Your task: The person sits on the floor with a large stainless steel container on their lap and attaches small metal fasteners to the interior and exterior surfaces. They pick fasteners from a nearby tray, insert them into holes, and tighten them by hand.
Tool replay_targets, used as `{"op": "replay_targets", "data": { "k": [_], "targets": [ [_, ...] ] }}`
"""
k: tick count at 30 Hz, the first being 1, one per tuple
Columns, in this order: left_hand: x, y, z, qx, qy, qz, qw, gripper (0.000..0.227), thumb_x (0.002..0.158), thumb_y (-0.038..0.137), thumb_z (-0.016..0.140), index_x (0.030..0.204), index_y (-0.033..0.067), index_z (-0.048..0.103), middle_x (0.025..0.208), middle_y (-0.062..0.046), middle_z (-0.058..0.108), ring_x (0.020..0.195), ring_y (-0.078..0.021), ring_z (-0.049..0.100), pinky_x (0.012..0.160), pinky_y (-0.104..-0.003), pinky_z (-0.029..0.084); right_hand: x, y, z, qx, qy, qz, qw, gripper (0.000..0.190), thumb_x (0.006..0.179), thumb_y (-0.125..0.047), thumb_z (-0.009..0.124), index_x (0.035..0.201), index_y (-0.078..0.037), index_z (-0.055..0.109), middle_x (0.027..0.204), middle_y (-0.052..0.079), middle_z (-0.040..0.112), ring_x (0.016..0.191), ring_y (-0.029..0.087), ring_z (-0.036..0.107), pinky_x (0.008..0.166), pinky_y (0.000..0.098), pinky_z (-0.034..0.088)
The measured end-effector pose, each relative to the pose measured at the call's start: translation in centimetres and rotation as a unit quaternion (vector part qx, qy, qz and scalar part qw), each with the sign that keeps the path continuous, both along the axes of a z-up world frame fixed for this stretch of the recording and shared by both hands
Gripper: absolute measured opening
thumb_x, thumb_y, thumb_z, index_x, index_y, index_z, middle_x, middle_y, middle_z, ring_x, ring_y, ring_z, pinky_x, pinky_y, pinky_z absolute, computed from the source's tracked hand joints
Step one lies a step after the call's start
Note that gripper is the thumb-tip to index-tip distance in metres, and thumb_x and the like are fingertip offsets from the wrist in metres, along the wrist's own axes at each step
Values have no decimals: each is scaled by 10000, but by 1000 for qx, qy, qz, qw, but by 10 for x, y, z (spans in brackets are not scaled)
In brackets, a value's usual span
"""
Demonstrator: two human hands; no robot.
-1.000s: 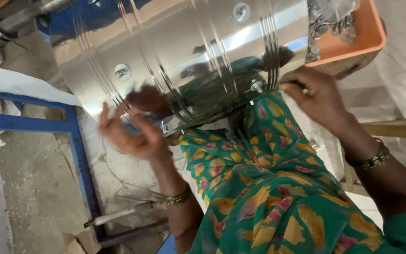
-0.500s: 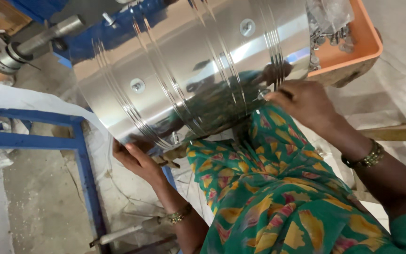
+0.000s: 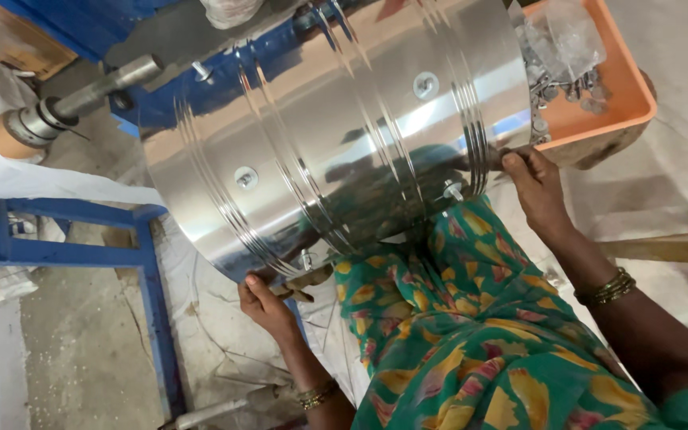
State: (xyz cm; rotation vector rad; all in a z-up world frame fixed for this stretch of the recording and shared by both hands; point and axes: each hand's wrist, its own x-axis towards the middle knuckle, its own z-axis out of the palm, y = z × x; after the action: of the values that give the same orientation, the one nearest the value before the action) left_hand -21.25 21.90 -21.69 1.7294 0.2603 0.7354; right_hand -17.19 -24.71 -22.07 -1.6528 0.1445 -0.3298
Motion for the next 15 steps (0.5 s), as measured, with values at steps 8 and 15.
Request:
{"op": "replay_targets", "data": {
  "k": [8, 15],
  "targets": [
    [0, 16, -14, -41, -1, -4, 999, 410, 1128, 323, 540, 944, -35, 619, 865, -57, 644, 791, -112, 546, 745, -282, 454, 5, -16, 2, -39, 46, 10, 998, 277, 1061, -230, 615, 1156, 14, 707, 989, 20, 693, 919, 83, 591, 839, 255, 484],
    [-5, 10, 28, -87, 29, -2, 996, 391, 1072, 351, 571, 947, -12, 645, 852, -31, 676, 759, -94, 580, 724, -268, 488, -6, -15, 52, -64, 60, 21, 996, 278, 1059, -233, 610, 1146, 9, 714, 985, 22, 719, 930, 83, 620, 853, 256, 494]
  ]
}}
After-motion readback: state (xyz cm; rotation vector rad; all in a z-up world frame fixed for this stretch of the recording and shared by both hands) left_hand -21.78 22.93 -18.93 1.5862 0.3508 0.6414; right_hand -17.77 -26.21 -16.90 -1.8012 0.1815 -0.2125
